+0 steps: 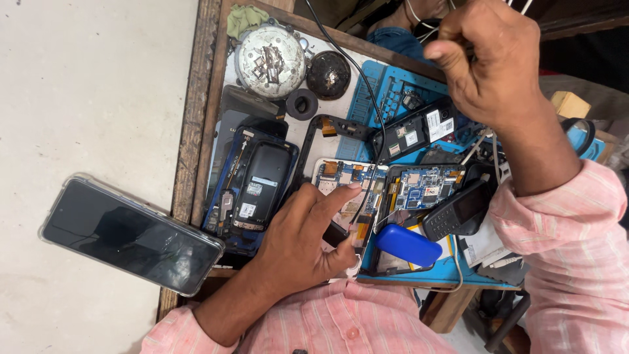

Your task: The person handles a disassembled mobile phone and a feature phone on a cluttered workbench. They connect a cable to the phone's motherboard, interact with a smartphone on the table, and repeatedly pick up and set down the feature phone while manipulating small components.

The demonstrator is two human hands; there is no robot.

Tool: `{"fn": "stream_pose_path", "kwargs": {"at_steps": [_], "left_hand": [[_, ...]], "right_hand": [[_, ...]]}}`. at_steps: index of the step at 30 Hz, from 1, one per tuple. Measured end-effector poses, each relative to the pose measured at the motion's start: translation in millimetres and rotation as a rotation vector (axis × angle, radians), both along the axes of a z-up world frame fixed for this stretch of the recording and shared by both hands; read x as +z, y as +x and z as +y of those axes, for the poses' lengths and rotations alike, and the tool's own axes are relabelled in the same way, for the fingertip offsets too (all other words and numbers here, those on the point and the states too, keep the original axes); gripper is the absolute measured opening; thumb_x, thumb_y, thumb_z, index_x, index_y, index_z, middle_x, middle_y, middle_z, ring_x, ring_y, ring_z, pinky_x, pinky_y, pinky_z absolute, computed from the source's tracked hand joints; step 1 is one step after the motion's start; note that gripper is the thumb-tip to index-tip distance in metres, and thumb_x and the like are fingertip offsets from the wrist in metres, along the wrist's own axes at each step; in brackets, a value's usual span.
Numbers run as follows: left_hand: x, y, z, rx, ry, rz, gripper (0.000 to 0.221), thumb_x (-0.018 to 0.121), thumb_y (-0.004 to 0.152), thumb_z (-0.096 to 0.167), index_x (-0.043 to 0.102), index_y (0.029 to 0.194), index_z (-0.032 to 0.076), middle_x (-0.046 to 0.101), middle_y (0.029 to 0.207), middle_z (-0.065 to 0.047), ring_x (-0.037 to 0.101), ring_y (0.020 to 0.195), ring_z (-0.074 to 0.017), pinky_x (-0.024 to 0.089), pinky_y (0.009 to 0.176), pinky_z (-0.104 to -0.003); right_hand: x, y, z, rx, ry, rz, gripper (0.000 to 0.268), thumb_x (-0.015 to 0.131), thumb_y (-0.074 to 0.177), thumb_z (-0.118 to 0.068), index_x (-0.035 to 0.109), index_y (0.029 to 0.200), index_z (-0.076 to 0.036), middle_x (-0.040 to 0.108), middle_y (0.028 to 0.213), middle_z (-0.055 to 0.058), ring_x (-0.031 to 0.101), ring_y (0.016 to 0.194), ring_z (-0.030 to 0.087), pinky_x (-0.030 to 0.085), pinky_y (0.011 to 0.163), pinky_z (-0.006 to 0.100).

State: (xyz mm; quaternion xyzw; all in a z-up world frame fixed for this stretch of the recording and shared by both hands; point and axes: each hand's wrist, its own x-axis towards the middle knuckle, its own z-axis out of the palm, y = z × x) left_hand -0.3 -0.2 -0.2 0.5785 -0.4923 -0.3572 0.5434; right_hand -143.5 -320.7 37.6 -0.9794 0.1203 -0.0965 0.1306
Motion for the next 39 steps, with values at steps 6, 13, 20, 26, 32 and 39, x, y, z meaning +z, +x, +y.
{"fn": "stream_pose_path", "kwargs": {"at_steps": [6,13,20,26,32,39], "left_hand": [[1,0,0,0.005,0.001,-0.003,0.068,0.074,0.086,0.020,0.049,0.147,0.005,0.054,0.104,-0.014,0.060,0.088,-0.0280,0.054,0.077,-0.041],[1,1,0,0.004,-0.006,-0.023,0.065,0.072,0.088,0.022,0.049,0.147,0.005,0.053,0.103,-0.014,0.059,0.088,-0.0280,0.054,0.078,-0.041],[0,1,1,-0.001,-0.017,-0.019,0.060,0.070,0.095,0.029,0.051,0.147,0.005,0.050,0.099,-0.013,0.057,0.084,-0.0260,0.052,0.075,-0.039],[0,0,1,-0.004,-0.015,-0.034,0.058,0.068,0.098,0.029,0.051,0.149,0.007,0.050,0.100,-0.010,0.058,0.087,-0.0238,0.053,0.078,-0.038],[0,1,2,-0.004,-0.044,-0.030,0.059,0.069,0.098,0.029,0.051,0.149,0.007,0.049,0.100,-0.010,0.057,0.087,-0.0242,0.052,0.077,-0.039],[-1,0,1,-0.007,-0.056,-0.020,0.058,0.069,0.099,0.027,0.050,0.149,0.007,0.049,0.101,-0.009,0.058,0.087,-0.0221,0.052,0.078,-0.037]], "right_hand": [[4,6,6,0.038,-0.116,-0.033,0.024,0.065,0.111,-0.022,0.058,0.100,-0.001,0.056,0.088,0.009,0.058,0.074,0.024,0.044,0.066,0.033],[12,20,12,-0.003,0.005,0.001,0.025,0.078,0.104,-0.014,0.062,0.094,0.001,0.065,0.085,0.009,0.063,0.070,0.019,0.048,0.066,0.029],[13,26,15,0.031,0.084,-0.013,0.018,0.080,0.102,-0.010,0.069,0.097,0.003,0.069,0.088,0.011,0.069,0.076,0.019,0.053,0.070,0.027],[12,28,13,0.075,0.100,-0.028,0.014,0.079,0.101,-0.010,0.072,0.101,0.003,0.072,0.095,0.012,0.071,0.083,0.019,0.055,0.075,0.025],[11,25,11,0.066,0.027,-0.002,0.011,0.077,0.102,-0.010,0.073,0.100,0.001,0.072,0.094,0.010,0.071,0.083,0.018,0.054,0.074,0.025],[8,20,10,0.018,0.024,0.048,0.013,0.071,0.103,-0.015,0.073,0.102,-0.003,0.072,0.093,0.005,0.070,0.082,0.015,0.052,0.074,0.023]]}}
